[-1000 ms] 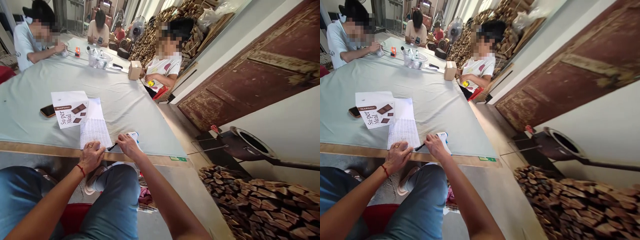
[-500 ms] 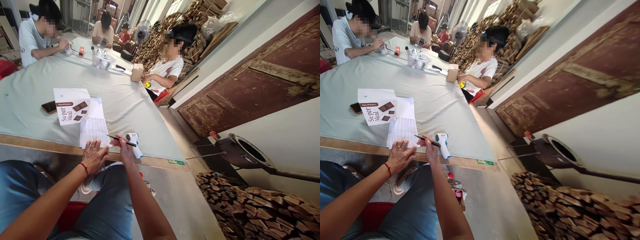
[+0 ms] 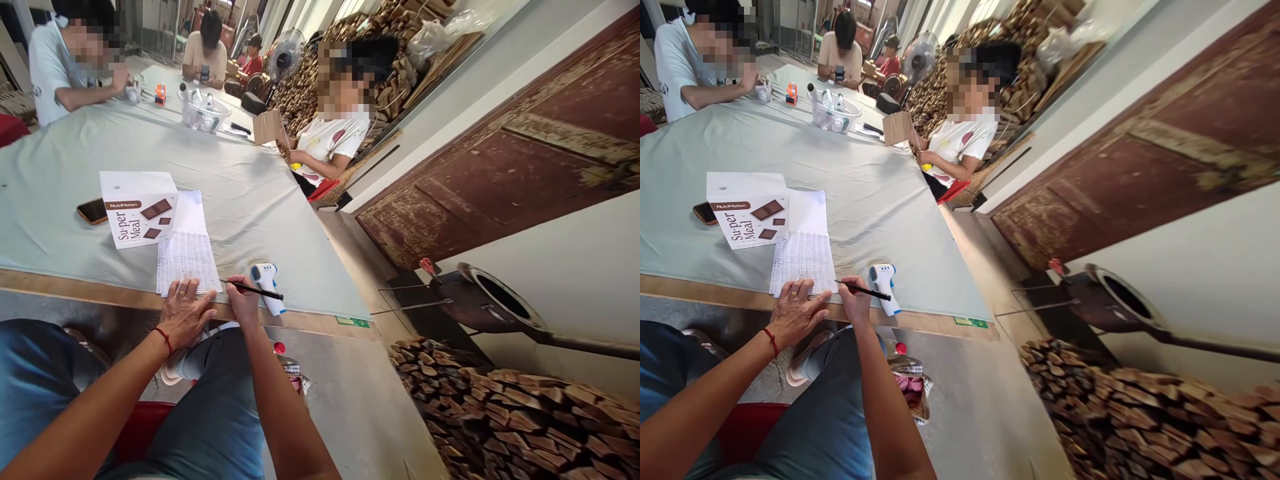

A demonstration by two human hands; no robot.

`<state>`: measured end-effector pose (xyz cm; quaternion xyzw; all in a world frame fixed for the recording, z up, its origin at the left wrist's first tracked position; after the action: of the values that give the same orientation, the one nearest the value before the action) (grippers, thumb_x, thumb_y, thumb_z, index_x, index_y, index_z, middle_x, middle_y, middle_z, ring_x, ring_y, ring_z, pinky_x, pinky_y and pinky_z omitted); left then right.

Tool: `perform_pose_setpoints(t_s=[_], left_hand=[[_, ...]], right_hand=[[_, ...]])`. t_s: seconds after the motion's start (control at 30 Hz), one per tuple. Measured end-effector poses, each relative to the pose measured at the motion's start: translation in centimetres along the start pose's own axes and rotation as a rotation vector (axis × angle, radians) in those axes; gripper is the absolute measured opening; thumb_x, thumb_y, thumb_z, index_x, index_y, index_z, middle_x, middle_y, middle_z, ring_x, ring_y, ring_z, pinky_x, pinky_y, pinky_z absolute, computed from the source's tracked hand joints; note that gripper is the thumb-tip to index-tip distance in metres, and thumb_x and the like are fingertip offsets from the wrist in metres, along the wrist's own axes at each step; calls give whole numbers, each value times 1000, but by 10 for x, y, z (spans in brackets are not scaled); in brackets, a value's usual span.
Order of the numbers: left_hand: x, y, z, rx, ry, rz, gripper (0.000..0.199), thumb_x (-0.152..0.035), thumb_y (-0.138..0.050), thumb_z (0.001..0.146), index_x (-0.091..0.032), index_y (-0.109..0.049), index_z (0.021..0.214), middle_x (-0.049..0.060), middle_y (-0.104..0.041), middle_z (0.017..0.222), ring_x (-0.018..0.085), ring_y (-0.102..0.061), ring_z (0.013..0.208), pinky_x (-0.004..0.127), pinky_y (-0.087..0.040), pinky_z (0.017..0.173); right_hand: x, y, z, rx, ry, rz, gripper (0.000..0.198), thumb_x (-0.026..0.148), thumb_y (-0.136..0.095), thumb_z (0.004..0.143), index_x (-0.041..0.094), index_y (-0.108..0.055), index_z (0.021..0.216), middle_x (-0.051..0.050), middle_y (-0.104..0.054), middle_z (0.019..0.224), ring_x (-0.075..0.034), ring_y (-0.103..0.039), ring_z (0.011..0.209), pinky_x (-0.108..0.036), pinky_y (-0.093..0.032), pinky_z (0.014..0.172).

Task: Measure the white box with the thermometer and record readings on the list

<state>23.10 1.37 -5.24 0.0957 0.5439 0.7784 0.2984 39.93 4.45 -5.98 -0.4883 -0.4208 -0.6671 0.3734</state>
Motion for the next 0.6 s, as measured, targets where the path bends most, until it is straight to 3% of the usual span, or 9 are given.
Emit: perform_pose_setpoints(t_s=[0.23, 0.6], left_hand=[[0, -1, 0, -4, 2, -3, 38, -44, -60, 95, -31, -66, 131, 15, -55, 134, 33, -47, 125, 52, -31, 110], [-1, 1, 0, 7, -1, 16, 40, -47, -57, 97, -31, -65, 133, 14, -55, 135, 33, -47, 126, 51, -31, 110]], right_hand=[[2, -6, -2, 52, 45, -75, 21, 42, -54, 70, 22, -53, 64, 1, -56, 60, -17, -52, 62, -31, -46, 63], [0, -8, -2, 96, 109, -135, 20, 41, -52, 72, 23, -53, 64, 0, -58, 60, -17, -53, 61, -31, -48, 64]])
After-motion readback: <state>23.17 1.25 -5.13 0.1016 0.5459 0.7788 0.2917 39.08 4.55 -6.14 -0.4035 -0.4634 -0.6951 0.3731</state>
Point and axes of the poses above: each hand's wrist, its own z-axis towards the middle knuckle, its own y-axis out of the back of the hand, x = y × z, the point moved 4 cm from there along z, towards the middle knuckle
